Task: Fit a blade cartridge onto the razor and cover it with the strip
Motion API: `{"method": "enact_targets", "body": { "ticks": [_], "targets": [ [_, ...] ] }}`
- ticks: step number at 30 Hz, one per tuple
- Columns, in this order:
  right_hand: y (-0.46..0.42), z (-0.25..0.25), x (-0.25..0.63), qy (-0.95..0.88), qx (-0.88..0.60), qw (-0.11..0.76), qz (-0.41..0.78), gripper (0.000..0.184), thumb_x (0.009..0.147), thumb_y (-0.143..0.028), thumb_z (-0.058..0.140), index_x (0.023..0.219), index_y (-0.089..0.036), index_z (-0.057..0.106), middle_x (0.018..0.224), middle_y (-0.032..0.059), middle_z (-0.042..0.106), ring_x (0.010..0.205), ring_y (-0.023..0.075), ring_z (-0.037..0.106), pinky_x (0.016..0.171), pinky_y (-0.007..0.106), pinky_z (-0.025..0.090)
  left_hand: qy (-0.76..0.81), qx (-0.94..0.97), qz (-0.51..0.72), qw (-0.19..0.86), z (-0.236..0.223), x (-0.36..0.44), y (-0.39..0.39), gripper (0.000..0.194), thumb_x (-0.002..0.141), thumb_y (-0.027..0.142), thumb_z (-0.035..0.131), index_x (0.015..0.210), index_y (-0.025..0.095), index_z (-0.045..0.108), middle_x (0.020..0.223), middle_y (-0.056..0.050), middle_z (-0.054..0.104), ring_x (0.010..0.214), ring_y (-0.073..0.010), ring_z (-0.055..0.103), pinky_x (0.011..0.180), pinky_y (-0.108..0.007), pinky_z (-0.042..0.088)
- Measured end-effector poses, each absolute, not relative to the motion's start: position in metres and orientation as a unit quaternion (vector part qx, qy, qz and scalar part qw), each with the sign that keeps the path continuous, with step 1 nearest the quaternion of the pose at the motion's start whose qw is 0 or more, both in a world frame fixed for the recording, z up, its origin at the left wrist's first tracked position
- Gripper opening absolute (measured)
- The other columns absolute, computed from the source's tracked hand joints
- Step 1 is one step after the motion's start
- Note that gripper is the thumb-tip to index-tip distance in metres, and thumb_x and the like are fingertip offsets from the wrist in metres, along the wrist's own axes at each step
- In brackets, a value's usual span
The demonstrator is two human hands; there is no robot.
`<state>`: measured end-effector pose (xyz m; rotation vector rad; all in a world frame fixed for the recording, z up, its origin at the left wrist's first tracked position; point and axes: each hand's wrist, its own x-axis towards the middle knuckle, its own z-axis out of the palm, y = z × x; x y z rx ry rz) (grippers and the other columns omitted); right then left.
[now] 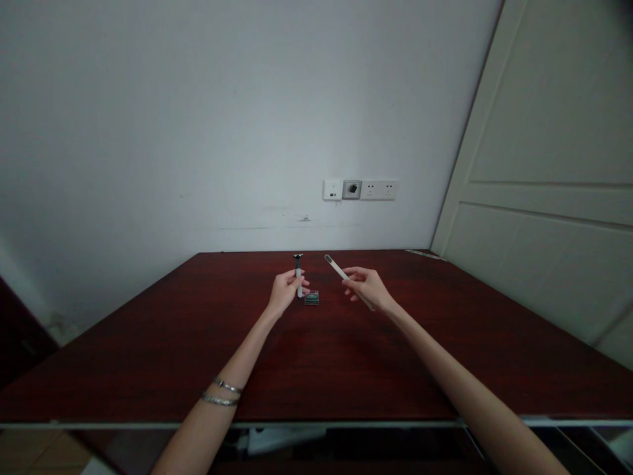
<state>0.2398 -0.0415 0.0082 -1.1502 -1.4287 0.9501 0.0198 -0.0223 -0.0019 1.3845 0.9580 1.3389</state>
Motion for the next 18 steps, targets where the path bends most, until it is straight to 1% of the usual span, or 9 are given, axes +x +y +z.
{"method": "enact_targets", "body": {
  "ticks": [3, 6, 11, 13, 15, 17, 18],
  "targets": [
    [-0.039, 0.003, 0.242, -0.613, -0.478, 0.493, 0.392, 0.024, 0.069, -0.018, 0.063, 0.092, -0.011, 0.063, 0.061, 0.0024, 0.062, 0.045, 0.0108, 0.058, 0.035, 0.017, 0.048, 0.397, 0.572, 0.543, 0.470, -0.003, 0.019, -0.020, 0.029, 0.074, 0.025, 0.063, 0.097, 0.008, 0.056, 0.070, -0.007, 0.066, 0.055, -0.0156, 0.065, 0.051, -0.024, 0.051],
    [-0.039, 0.000, 0.243, -0.642, -0.472, 0.478, 0.368, 0.024, 0.071, -0.025, 0.063, 0.090, -0.010, 0.064, 0.058, 0.0023, 0.062, 0.043, 0.0110, 0.058, 0.033, 0.017, 0.046, 0.401, 0.579, 0.534, 0.468, -0.002, 0.018, -0.016, 0.029, 0.075, 0.025, 0.062, 0.098, 0.008, 0.056, 0.070, -0.007, 0.066, 0.053, -0.0154, 0.064, 0.049, -0.023, 0.049],
    [-0.042, -0.001, 0.241, -0.716, -0.484, 0.420, 0.276, 0.026, 0.076, -0.030, 0.059, 0.093, -0.013, 0.067, 0.054, 0.0012, 0.061, 0.042, 0.0119, 0.057, 0.035, 0.019, 0.045, 0.387, 0.593, 0.526, 0.471, 0.003, 0.016, -0.010, 0.030, 0.074, 0.027, 0.063, 0.097, 0.009, 0.056, 0.069, -0.008, 0.066, 0.053, -0.0148, 0.064, 0.048, -0.022, 0.048],
    [-0.043, 0.000, 0.242, -0.752, -0.480, 0.403, 0.203, 0.024, 0.078, -0.028, 0.056, 0.093, -0.016, 0.069, 0.056, 0.0014, 0.062, 0.047, 0.0127, 0.057, 0.042, 0.021, 0.047, 0.382, 0.594, 0.525, 0.475, 0.005, 0.015, -0.007, 0.030, 0.073, 0.027, 0.064, 0.096, 0.009, 0.056, 0.069, -0.007, 0.066, 0.052, -0.0147, 0.064, 0.047, -0.022, 0.048],
    [-0.042, 0.000, 0.244, -0.779, -0.471, 0.397, 0.113, 0.021, 0.078, -0.025, 0.056, 0.091, -0.018, 0.071, 0.066, 0.0034, 0.064, 0.058, 0.0148, 0.060, 0.055, 0.025, 0.049, 0.380, 0.595, 0.525, 0.475, 0.007, 0.015, -0.004, 0.030, 0.073, 0.027, 0.064, 0.096, 0.009, 0.056, 0.068, -0.007, 0.066, 0.051, -0.0147, 0.064, 0.047, -0.022, 0.048],
    [-0.040, -0.002, 0.246, -0.792, -0.471, 0.386, 0.049, 0.020, 0.077, -0.024, 0.057, 0.090, -0.020, 0.072, 0.076, 0.0051, 0.064, 0.070, 0.0169, 0.060, 0.066, 0.028, 0.047, 0.384, 0.596, 0.523, 0.472, 0.009, 0.014, 0.000, 0.029, 0.074, 0.026, 0.063, 0.096, 0.009, 0.056, 0.068, -0.007, 0.066, 0.052, -0.0149, 0.064, 0.047, -0.022, 0.048],
    [-0.040, -0.003, 0.247, -0.795, -0.476, 0.374, 0.036, 0.020, 0.078, -0.025, 0.057, 0.091, -0.021, 0.072, 0.079, 0.0054, 0.064, 0.073, 0.0174, 0.059, 0.069, 0.028, 0.046, 0.387, 0.598, 0.521, 0.470, 0.010, 0.014, 0.001, 0.028, 0.074, 0.025, 0.062, 0.096, 0.009, 0.056, 0.068, -0.007, 0.066, 0.052, -0.0149, 0.064, 0.047, -0.022, 0.048]
  ]
}}
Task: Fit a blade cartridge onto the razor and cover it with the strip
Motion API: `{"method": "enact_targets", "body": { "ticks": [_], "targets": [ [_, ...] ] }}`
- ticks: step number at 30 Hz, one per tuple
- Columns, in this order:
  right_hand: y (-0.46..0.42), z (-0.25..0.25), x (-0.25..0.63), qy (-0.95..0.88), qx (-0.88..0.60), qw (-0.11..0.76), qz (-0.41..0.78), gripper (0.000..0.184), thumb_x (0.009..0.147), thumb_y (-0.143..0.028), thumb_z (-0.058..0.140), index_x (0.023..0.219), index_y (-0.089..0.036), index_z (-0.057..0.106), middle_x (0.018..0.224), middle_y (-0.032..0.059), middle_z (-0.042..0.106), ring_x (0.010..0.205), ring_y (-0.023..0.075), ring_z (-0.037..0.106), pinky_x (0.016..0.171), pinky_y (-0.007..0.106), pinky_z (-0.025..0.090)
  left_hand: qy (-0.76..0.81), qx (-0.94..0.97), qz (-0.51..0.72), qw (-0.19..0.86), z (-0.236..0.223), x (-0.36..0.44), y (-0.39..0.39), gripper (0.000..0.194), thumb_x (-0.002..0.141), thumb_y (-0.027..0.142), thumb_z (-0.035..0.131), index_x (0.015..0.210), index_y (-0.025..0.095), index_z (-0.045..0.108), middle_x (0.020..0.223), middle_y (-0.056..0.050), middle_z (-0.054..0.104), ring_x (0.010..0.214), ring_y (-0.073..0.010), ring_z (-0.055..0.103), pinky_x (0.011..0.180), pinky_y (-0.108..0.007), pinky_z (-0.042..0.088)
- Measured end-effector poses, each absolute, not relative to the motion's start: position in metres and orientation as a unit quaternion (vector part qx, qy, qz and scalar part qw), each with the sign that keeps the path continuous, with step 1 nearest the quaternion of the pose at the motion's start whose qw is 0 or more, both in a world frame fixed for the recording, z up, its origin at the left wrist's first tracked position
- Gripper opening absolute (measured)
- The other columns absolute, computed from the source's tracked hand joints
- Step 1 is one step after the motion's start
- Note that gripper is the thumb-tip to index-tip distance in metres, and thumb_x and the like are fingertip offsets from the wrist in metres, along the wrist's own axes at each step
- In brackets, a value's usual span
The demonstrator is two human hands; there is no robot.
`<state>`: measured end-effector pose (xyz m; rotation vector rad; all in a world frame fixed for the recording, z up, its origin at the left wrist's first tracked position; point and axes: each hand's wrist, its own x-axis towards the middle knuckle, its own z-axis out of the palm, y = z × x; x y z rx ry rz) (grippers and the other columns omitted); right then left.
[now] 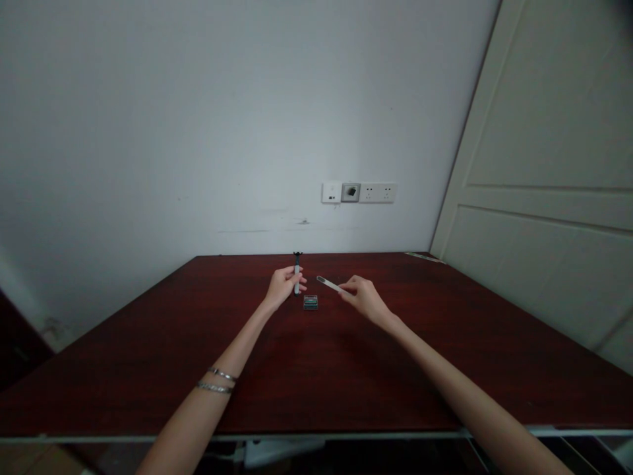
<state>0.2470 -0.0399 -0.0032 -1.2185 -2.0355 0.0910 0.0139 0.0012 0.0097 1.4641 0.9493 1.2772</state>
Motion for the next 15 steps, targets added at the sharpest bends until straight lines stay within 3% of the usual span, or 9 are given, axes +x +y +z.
{"method": "enact_targets", "body": {
  "ticks": [8, 15],
  "targets": [
    [-0.039, -0.022, 0.251, -0.869, -0.414, 0.261, 0.072, 0.025, 0.086, -0.030, 0.050, 0.102, -0.023, 0.069, 0.085, 0.0064, 0.060, 0.081, 0.0180, 0.054, 0.076, 0.029, 0.041, 0.386, 0.603, 0.518, 0.469, 0.010, 0.010, 0.011, 0.029, 0.072, 0.025, 0.065, 0.095, 0.009, 0.057, 0.066, -0.006, 0.066, 0.051, -0.0144, 0.064, 0.047, -0.021, 0.048],
    [-0.039, -0.041, 0.240, -0.897, -0.361, 0.231, 0.110, 0.026, 0.087, -0.031, 0.050, 0.104, -0.023, 0.067, 0.091, 0.0074, 0.060, 0.086, 0.0189, 0.052, 0.078, 0.030, 0.040, 0.372, 0.608, 0.514, 0.478, 0.004, 0.009, 0.007, 0.033, 0.072, 0.029, 0.065, 0.096, 0.009, 0.056, 0.069, -0.007, 0.067, 0.053, -0.0150, 0.064, 0.049, -0.022, 0.049]
  ]
}}
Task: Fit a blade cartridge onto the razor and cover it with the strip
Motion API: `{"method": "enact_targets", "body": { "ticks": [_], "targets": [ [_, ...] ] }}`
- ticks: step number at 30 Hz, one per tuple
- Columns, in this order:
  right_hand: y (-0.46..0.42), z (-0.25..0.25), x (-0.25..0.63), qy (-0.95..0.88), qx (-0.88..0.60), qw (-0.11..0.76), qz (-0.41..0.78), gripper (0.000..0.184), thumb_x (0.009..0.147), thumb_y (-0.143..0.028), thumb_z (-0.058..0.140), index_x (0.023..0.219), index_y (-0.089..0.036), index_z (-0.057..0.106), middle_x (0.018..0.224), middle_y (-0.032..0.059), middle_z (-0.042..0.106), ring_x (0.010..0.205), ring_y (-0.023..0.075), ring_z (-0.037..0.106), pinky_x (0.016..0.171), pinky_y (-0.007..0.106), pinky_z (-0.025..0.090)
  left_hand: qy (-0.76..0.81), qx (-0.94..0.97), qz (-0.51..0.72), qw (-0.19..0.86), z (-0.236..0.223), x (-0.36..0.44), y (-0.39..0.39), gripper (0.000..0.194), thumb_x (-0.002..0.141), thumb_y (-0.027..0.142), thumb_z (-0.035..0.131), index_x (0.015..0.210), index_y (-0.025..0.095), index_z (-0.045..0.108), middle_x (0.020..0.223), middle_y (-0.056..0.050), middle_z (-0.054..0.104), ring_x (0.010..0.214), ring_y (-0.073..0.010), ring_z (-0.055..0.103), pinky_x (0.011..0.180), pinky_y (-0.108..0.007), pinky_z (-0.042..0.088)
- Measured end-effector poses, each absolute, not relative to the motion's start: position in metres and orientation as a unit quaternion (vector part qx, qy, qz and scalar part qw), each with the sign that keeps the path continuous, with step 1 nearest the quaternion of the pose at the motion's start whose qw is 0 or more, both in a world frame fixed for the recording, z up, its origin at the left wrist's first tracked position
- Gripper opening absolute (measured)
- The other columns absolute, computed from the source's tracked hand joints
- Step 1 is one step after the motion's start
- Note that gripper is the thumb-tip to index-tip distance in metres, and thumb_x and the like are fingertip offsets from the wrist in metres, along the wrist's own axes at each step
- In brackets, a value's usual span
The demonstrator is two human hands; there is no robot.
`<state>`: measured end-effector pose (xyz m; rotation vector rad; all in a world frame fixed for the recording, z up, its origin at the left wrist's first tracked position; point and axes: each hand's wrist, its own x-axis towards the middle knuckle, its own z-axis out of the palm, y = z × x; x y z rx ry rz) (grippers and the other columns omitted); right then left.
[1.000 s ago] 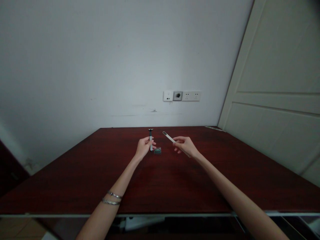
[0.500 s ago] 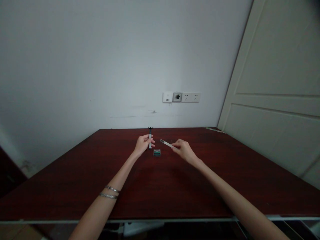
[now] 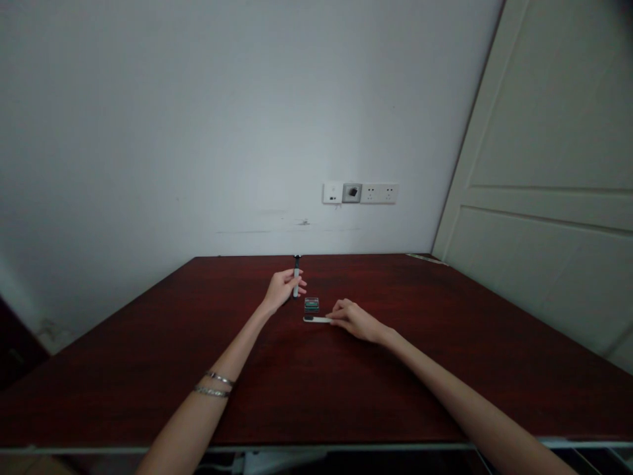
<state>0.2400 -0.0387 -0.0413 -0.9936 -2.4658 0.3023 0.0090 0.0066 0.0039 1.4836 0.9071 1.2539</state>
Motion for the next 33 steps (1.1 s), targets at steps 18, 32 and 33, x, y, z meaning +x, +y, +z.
{"method": "enact_targets", "body": {
  "ticks": [18, 32, 33],
  "targets": [
    [-0.040, -0.056, 0.236, -0.884, -0.374, 0.256, 0.114, 0.028, 0.085, -0.028, 0.051, 0.109, -0.022, 0.064, 0.098, 0.0079, 0.055, 0.092, 0.0193, 0.050, 0.083, 0.033, 0.040, 0.364, 0.629, 0.498, 0.473, 0.003, 0.011, 0.002, 0.030, 0.076, 0.024, 0.058, 0.101, 0.008, 0.055, 0.073, -0.009, 0.066, 0.054, -0.0155, 0.064, 0.047, -0.022, 0.046],
    [0.008, 0.006, 0.209, -0.798, -0.362, 0.469, 0.111, 0.020, 0.080, -0.029, 0.057, 0.088, -0.017, 0.071, 0.084, 0.0057, 0.065, 0.078, 0.0151, 0.058, 0.069, 0.025, 0.043, 0.334, 0.651, 0.499, 0.464, 0.005, 0.013, -0.006, 0.033, 0.074, 0.026, 0.062, 0.101, 0.008, 0.057, 0.074, -0.008, 0.066, 0.056, -0.0144, 0.064, 0.050, -0.022, 0.045],
    [0.012, 0.002, 0.209, -0.806, -0.372, 0.447, 0.109, 0.018, 0.079, -0.027, 0.058, 0.085, -0.017, 0.072, 0.083, 0.0057, 0.065, 0.077, 0.0151, 0.058, 0.070, 0.025, 0.043, 0.334, 0.651, 0.498, 0.465, 0.005, 0.014, -0.006, 0.033, 0.074, 0.026, 0.062, 0.101, 0.008, 0.057, 0.074, -0.008, 0.067, 0.056, -0.0143, 0.064, 0.050, -0.021, 0.045]
  ]
}}
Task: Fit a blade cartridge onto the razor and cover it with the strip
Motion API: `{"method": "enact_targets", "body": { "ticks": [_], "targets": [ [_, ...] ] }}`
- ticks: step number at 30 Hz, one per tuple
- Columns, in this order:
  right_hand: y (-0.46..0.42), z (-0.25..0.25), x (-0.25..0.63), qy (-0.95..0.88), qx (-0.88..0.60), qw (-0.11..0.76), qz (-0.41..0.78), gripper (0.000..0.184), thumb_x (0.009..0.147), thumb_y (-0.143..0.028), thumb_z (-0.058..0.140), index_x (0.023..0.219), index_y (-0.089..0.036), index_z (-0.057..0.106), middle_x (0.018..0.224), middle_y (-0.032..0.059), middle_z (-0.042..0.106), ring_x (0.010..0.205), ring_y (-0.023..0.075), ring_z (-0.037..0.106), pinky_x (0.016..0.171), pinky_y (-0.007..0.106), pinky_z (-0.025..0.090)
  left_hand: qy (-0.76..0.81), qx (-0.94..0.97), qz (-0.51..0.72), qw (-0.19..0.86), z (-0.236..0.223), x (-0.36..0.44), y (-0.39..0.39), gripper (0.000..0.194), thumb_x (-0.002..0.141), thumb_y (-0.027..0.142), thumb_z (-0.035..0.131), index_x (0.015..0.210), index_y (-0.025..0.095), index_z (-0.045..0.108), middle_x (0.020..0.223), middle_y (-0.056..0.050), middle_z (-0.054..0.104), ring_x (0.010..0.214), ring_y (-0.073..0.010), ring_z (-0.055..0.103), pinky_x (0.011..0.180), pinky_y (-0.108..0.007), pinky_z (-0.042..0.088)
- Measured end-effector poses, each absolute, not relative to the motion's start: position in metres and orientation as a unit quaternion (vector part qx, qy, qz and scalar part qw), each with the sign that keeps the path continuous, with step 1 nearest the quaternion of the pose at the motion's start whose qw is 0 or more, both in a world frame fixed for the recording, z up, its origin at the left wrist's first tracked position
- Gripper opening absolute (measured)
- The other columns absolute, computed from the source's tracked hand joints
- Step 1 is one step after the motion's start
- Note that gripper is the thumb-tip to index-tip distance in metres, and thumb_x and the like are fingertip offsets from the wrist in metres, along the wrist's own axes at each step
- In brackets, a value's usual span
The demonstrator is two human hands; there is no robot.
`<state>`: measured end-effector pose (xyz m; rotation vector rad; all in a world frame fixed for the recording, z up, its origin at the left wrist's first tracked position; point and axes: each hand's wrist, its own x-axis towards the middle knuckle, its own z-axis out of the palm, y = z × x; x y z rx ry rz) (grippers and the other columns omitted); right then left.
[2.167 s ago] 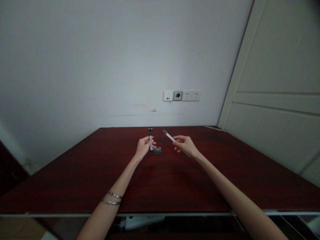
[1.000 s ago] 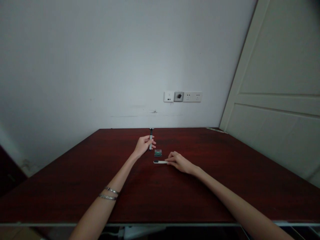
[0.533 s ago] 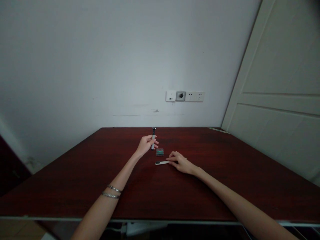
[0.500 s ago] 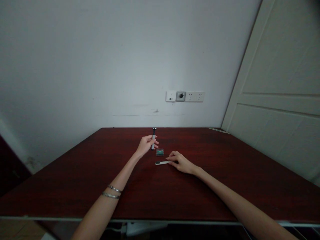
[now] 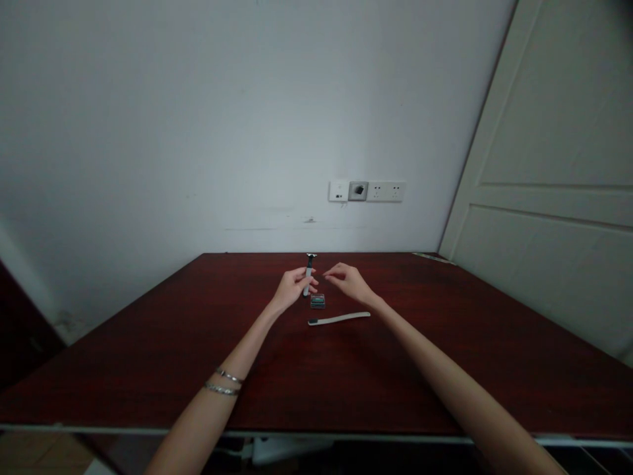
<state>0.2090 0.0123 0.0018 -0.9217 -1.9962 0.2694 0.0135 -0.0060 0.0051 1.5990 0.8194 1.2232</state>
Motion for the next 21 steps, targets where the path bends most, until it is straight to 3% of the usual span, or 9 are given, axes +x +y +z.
{"method": "enact_targets", "body": {
  "ticks": [8, 21],
  "targets": [
    [0.036, -0.029, 0.206, -0.857, -0.402, 0.299, 0.122, 0.019, 0.077, -0.022, 0.056, 0.079, -0.016, 0.073, 0.078, 0.0037, 0.067, 0.072, 0.0143, 0.058, 0.067, 0.021, 0.040, 0.335, 0.650, 0.491, 0.472, 0.004, 0.019, -0.010, 0.029, 0.075, 0.022, 0.060, 0.100, 0.008, 0.057, 0.074, -0.008, 0.066, 0.056, -0.0148, 0.064, 0.048, -0.021, 0.045],
    [0.036, -0.044, 0.190, -0.861, -0.425, 0.249, 0.124, 0.020, 0.078, -0.030, 0.058, 0.078, -0.017, 0.073, 0.073, 0.0019, 0.067, 0.067, 0.0139, 0.057, 0.059, 0.020, 0.035, 0.329, 0.662, 0.483, 0.469, -0.004, 0.019, -0.006, 0.028, 0.076, 0.022, 0.059, 0.100, 0.008, 0.056, 0.073, -0.008, 0.066, 0.056, -0.0146, 0.064, 0.050, -0.021, 0.046]
  ]
}}
